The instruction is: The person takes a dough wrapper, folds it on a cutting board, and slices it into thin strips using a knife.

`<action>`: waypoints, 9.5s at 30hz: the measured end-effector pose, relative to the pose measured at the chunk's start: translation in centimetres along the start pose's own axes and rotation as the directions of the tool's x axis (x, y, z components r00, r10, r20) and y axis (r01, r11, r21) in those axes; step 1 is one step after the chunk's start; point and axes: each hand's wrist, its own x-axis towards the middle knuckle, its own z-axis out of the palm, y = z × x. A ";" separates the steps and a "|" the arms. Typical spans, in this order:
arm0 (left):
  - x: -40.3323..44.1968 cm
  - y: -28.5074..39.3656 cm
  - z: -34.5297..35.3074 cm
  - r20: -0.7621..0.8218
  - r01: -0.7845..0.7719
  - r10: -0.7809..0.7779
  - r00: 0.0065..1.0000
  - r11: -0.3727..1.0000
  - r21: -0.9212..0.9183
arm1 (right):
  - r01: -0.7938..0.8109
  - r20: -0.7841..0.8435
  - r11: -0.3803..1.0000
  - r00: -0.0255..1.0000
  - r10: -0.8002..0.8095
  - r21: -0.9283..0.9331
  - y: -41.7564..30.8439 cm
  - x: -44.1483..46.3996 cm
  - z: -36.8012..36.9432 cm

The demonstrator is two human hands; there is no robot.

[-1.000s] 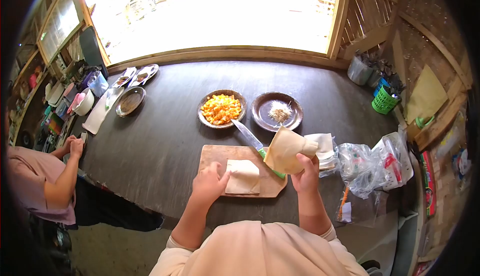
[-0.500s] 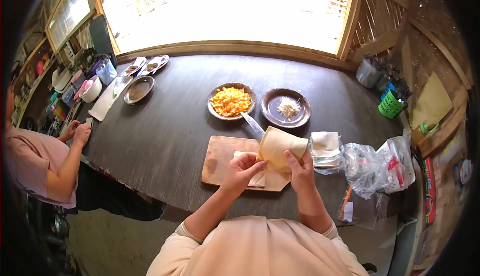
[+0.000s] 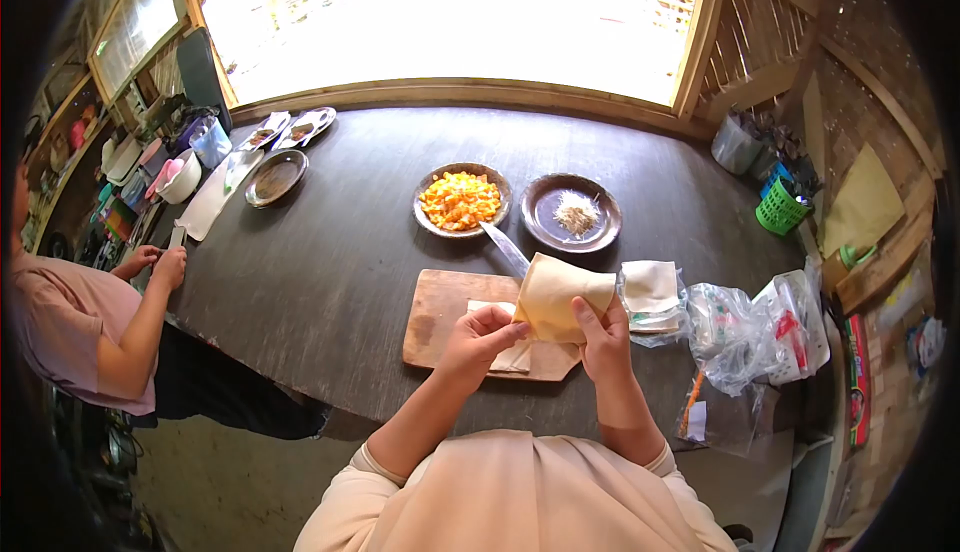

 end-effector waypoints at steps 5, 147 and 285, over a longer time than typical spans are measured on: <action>0.1 -0.1 -0.1 0.004 0.006 -0.006 1.000 1.000 -0.024 | -0.001 -0.005 1.000 1.000 0.001 0.014 0.1 0.1 0.0; 4.9 -2.4 -1.3 0.326 0.201 -0.040 0.944 0.856 -0.477 | 0.501 0.394 0.454 0.864 -0.314 -0.737 1.7 0.9 2.4; 3.9 2.5 -2.0 -0.021 -0.063 0.059 0.998 0.942 -0.329 | -0.267 0.212 0.903 0.913 0.349 -0.337 -1.9 2.3 0.3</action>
